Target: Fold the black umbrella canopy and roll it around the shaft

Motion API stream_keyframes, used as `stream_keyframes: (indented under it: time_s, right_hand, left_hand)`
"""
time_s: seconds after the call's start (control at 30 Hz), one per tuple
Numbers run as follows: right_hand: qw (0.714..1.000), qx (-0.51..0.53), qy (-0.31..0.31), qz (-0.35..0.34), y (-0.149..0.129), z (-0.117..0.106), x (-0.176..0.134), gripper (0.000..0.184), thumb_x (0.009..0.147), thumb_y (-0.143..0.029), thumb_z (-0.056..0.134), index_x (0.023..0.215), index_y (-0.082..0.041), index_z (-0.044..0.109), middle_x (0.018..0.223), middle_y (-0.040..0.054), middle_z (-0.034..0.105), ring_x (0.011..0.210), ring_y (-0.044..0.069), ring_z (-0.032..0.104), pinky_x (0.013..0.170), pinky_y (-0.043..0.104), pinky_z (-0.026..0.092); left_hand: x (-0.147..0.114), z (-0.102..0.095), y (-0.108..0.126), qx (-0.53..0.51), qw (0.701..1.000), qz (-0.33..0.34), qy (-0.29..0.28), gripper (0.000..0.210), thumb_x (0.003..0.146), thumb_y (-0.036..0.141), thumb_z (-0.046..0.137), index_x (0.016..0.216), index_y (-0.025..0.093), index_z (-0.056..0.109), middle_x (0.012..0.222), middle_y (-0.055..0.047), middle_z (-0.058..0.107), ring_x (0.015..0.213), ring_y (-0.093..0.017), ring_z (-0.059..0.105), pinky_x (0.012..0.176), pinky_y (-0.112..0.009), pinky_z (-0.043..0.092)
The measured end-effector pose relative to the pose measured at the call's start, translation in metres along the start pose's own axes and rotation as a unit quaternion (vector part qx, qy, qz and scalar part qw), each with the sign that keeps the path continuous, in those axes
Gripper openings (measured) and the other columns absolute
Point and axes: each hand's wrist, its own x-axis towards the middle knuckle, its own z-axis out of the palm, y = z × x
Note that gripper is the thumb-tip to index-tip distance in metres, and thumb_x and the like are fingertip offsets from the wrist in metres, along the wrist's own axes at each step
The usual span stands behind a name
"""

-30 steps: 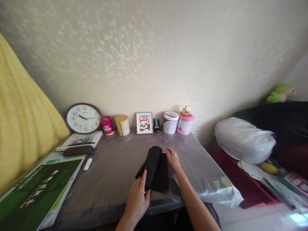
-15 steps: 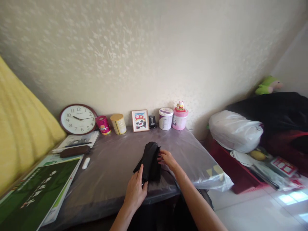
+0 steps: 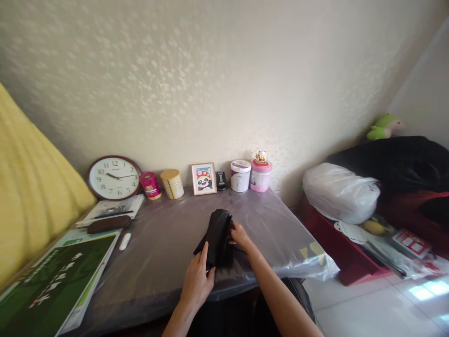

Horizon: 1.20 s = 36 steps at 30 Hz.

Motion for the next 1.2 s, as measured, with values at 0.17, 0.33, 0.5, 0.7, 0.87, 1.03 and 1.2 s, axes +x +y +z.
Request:
stream_keyframes:
  time_s: [0.17,0.33,0.5,0.7,0.87,1.03,1.2]
  right_hand:
    - [0.988,-0.079,0.099,-0.085,0.007,0.008,0.009,0.037,0.077,-0.012,0.041,0.11,-0.017,0.057,0.109,0.0099,0.064,0.106,0.021,0.058,0.09,0.036,0.045]
    - [0.972,-0.114,0.156,-0.133,0.015,0.019,0.016,0.041,0.081,-0.02,0.036,0.116,-0.014,0.056,0.115,0.0136,0.062,0.109,0.023,0.057,0.093,0.037,0.043]
    - [0.961,-0.135,0.194,-0.142,0.02,0.028,0.021,0.046,0.085,-0.029,0.028,0.117,-0.01,0.054,0.114,0.0192,0.062,0.108,0.026,0.058,0.09,0.04,0.045]
    - [0.951,-0.158,0.217,-0.154,0.019,0.039,0.025,0.053,0.086,-0.036,0.026,0.12,-0.003,0.05,0.12,0.0253,0.057,0.114,0.03,0.054,0.093,0.042,0.043]
    - [0.936,-0.194,0.24,-0.172,0.018,0.047,0.026,0.055,0.087,-0.04,0.026,0.122,-0.003,0.047,0.118,0.0251,0.058,0.113,0.032,0.055,0.092,0.044,0.044]
    - [0.928,-0.218,0.245,-0.178,0.017,0.05,0.024,0.057,0.086,-0.042,0.029,0.123,-0.002,0.046,0.117,0.0261,0.058,0.112,0.033,0.054,0.09,0.043,0.044]
    - [0.93,-0.238,0.223,-0.171,0.009,0.053,0.019,0.066,0.082,-0.046,0.038,0.127,0.001,0.041,0.12,0.0284,0.054,0.116,0.036,0.05,0.093,0.044,0.04]
  left_hand:
    - [0.0,0.003,0.0,0.004,1.0,-0.001,0.007,0.067,0.078,0.016,0.038,0.141,0.015,0.014,0.119,-0.01,0.052,0.109,-0.022,0.052,0.093,-0.037,0.041]
    - [-0.001,0.006,0.009,0.051,0.999,-0.003,0.014,0.069,0.077,0.01,0.039,0.141,0.014,0.015,0.118,-0.011,0.053,0.107,-0.022,0.052,0.093,-0.035,0.041]
    - [-0.005,0.014,0.02,0.141,0.989,-0.003,0.037,0.071,0.074,-0.001,0.035,0.141,0.015,0.018,0.125,-0.013,0.051,0.11,-0.022,0.052,0.095,-0.036,0.041]
    - [-0.005,0.026,0.02,0.183,0.982,-0.004,0.044,0.08,0.067,-0.004,0.038,0.141,0.017,0.017,0.129,-0.016,0.049,0.112,-0.025,0.052,0.096,-0.04,0.041]
    - [-0.004,0.041,0.012,0.184,0.982,-0.002,0.05,0.087,0.064,-0.004,0.041,0.142,0.018,0.012,0.13,-0.018,0.049,0.111,-0.027,0.053,0.093,-0.041,0.044]
    - [-0.004,0.053,0.004,0.199,0.978,0.011,0.07,0.089,0.065,-0.003,0.043,0.142,0.018,0.004,0.129,-0.018,0.049,0.11,-0.028,0.054,0.092,-0.04,0.044]
    - [-0.003,0.063,-0.003,0.242,0.966,0.026,0.091,0.078,0.073,-0.002,0.039,0.142,0.021,0.012,0.127,-0.017,0.052,0.107,-0.025,0.056,0.09,-0.037,0.047]
